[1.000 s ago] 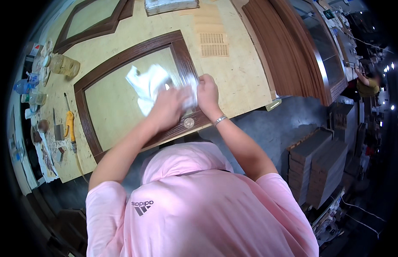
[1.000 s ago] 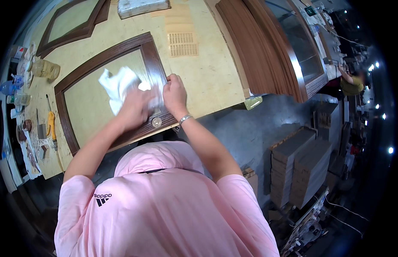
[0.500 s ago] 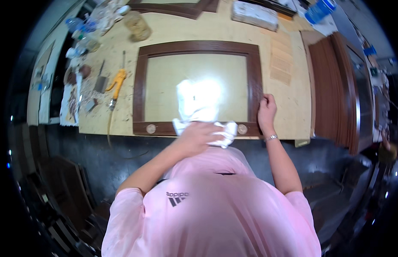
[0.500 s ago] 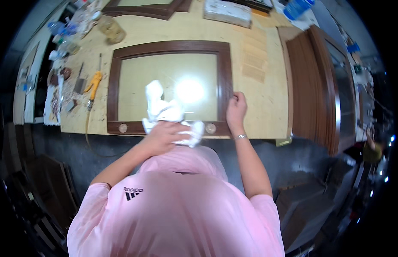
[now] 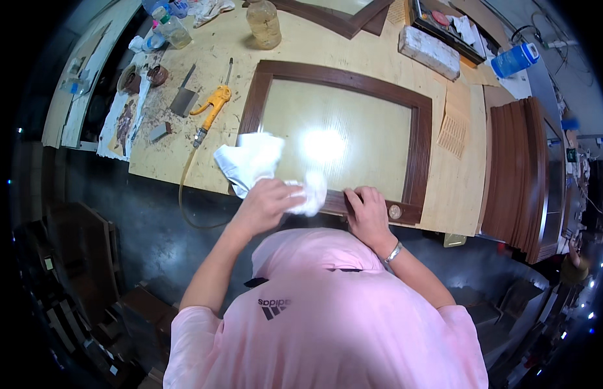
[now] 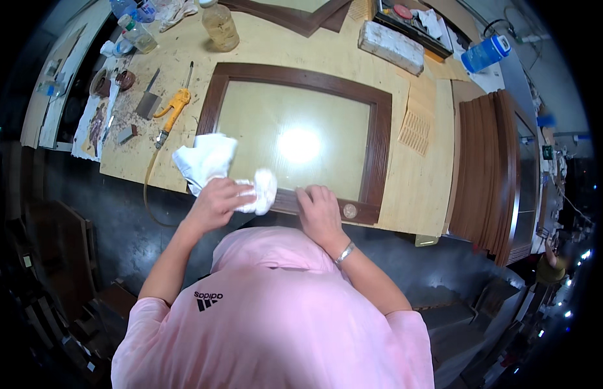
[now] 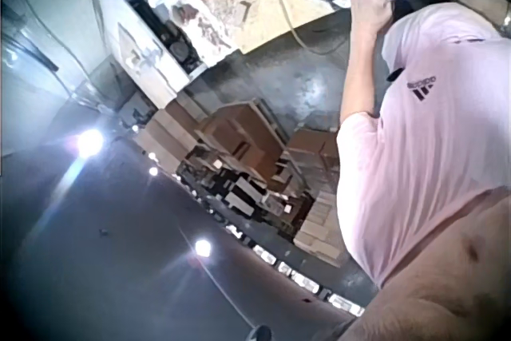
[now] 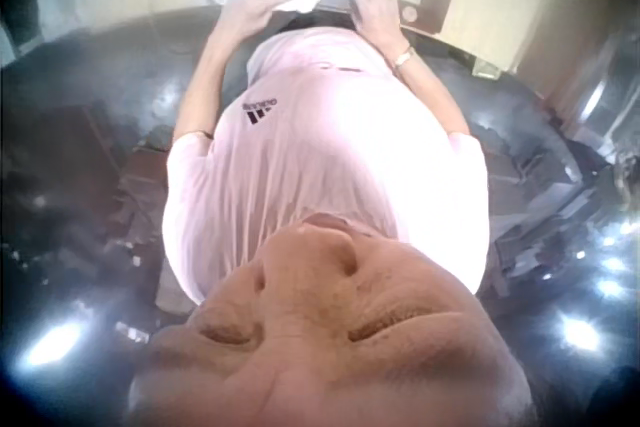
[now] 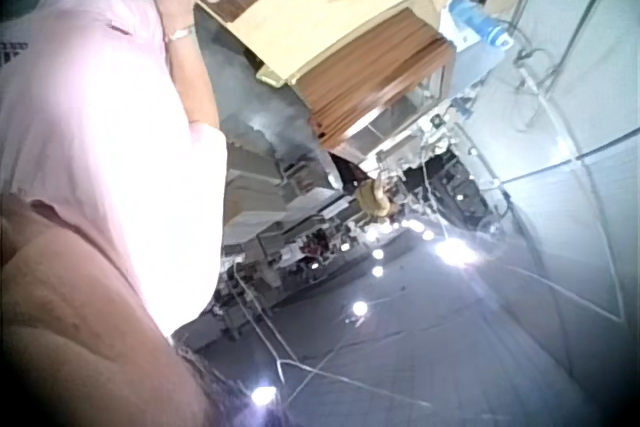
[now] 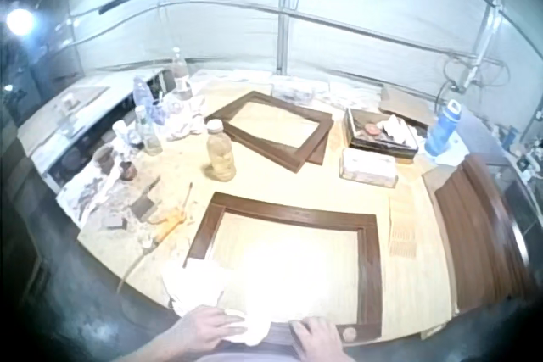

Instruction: The person wipes glass panels in wooden frames with a cloth and a sanding block, then handles a textured wooden piece.

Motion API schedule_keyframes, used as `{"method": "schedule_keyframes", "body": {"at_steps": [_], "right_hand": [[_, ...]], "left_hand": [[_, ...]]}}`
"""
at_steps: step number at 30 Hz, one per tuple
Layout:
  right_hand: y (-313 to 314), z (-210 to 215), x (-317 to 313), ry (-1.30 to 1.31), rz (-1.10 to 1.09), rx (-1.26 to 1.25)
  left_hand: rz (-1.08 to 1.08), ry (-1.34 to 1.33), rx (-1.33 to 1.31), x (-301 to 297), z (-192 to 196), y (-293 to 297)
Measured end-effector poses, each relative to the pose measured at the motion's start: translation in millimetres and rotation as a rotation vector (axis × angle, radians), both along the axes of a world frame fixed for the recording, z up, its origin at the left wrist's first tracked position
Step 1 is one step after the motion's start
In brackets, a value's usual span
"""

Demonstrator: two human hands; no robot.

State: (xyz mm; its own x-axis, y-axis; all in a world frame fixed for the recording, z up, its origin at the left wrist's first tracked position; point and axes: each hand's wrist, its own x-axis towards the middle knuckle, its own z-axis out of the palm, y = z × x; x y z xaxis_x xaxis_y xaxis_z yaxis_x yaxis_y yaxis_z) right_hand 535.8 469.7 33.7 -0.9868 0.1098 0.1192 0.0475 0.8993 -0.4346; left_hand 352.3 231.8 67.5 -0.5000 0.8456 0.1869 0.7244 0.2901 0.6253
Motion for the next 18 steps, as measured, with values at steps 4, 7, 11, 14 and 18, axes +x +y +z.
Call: {"method": "schedule_keyframes", "body": {"at_steps": [4, 7, 11, 14, 18], "right_hand": [[-11, 10, 3, 0.058, 0.013, 0.028], [-18, 2, 12, 0.065, -0.059, 0.085], [-30, -7, 15, 0.074, -0.143, 0.186], [-32, -10, 14, 0.079, -0.168, 0.249], [-36, -11, 18, 0.037, -0.189, 0.288]], "left_hand": [[0.404, -0.108, 0.258, -30, -9, -43], [0.572, -0.161, 0.307, -66, 19, -33], [0.293, -0.089, 0.346, -67, 14, 22], [-0.191, 0.239, 0.117, -52, -5, 61], [0.08, 0.399, 0.037, -154, -68, 95]]}}
